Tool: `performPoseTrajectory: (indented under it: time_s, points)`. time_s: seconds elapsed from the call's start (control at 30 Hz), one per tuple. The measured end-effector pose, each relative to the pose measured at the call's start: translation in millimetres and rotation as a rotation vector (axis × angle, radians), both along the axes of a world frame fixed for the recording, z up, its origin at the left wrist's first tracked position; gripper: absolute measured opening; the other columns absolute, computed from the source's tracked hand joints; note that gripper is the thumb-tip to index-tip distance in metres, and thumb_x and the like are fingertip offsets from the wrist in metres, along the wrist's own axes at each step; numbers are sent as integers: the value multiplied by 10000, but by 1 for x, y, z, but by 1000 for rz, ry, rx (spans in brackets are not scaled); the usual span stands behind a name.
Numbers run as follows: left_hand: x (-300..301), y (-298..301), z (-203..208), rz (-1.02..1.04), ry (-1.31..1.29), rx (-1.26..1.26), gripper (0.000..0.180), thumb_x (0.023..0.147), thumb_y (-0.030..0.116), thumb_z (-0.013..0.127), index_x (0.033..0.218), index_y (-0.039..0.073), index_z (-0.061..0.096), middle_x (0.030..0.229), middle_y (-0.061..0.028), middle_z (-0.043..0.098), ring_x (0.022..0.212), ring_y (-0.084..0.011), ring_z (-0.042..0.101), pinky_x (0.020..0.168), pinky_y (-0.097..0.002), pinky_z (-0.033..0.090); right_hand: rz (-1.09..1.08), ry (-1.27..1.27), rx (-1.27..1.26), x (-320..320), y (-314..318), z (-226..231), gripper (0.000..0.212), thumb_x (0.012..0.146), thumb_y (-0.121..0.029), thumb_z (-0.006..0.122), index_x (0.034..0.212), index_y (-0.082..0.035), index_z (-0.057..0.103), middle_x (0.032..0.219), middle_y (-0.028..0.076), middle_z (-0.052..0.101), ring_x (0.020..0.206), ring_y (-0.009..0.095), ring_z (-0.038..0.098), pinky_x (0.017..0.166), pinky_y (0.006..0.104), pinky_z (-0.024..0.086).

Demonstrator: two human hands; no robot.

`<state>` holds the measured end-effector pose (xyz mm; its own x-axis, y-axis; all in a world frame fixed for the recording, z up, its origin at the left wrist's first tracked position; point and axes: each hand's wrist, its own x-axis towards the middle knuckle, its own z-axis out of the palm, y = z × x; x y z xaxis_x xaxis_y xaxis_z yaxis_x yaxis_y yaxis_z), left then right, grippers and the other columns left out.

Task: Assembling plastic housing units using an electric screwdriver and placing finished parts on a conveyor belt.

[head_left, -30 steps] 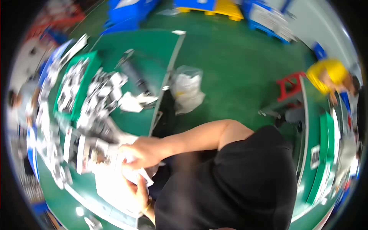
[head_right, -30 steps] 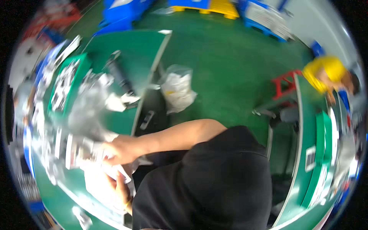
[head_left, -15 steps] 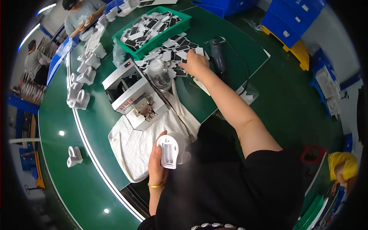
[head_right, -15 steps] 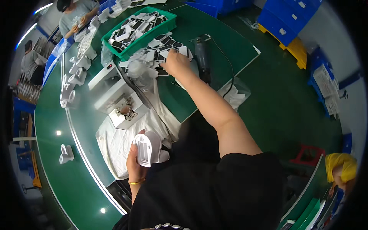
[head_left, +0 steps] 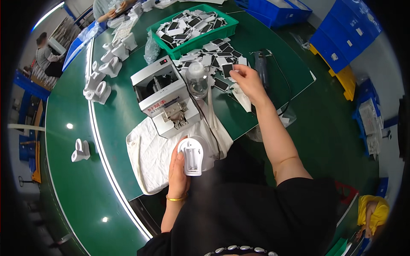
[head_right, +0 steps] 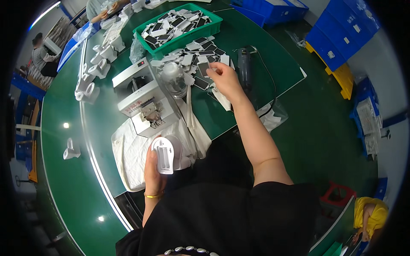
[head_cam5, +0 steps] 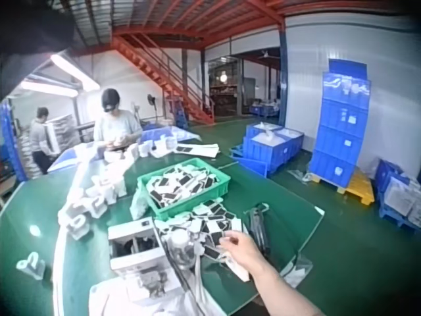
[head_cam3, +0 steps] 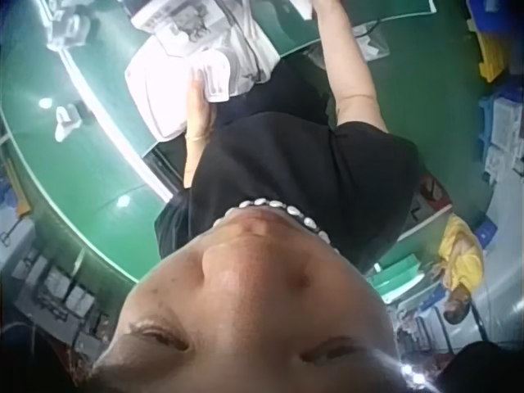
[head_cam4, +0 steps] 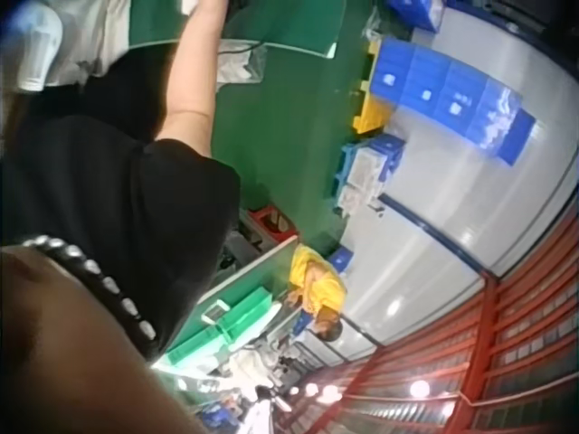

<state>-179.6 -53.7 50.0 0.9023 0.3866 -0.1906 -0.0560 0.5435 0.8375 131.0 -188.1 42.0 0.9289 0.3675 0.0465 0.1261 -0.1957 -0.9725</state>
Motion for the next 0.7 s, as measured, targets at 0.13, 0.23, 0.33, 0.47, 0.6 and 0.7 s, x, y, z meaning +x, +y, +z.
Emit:
performPoseTrajectory:
  time_s: [0.13,0.23,0.33,0.47,0.6,0.7]
  points:
    - [-2,-3,-6,33,-11,25,531,1023,292,450,1443,-22,369,1354,-118,503,1241,-179,482,1067,-310,351,120,55,186,-50,-5,32,234,931,-87,589,1134,19,634,821,4,621,689,41,501,590,199,380]
    - [-3,-4,-9,64,17,52,507,1027,279,438,1433,-23,395,1406,-126,474,1298,-195,438,1101,-315,305,288,76,280,-83,-4,47,223,988,-118,518,1129,-1,643,823,-15,614,695,35,497,603,184,380]
    - [-2,-5,-12,46,20,271,475,1034,237,397,1425,-32,411,1444,-125,447,1341,-211,398,1126,-318,258,259,-72,251,-111,0,56,153,966,-77,568,1063,-7,664,864,-17,636,736,28,521,636,180,402]
    - [2,-7,1,57,2,443,487,1053,276,357,1428,-31,406,1430,-137,458,1328,-204,411,1118,-314,271,453,8,384,-140,3,67,403,918,20,586,1300,-25,468,933,45,635,694,56,526,631,183,431]
    - [1,-11,0,104,-58,488,501,1067,302,307,1418,-39,411,1382,-146,492,1288,-199,444,1093,-312,310,608,117,276,-166,5,70,343,917,30,584,1251,-18,520,918,47,633,675,43,526,544,170,427]
    - [-2,-11,0,113,-54,467,501,1072,305,291,1413,-39,417,1360,-142,508,1243,-184,474,1068,-302,336,676,115,199,-177,5,65,282,918,14,604,1196,-10,564,922,47,638,683,40,540,557,163,446]
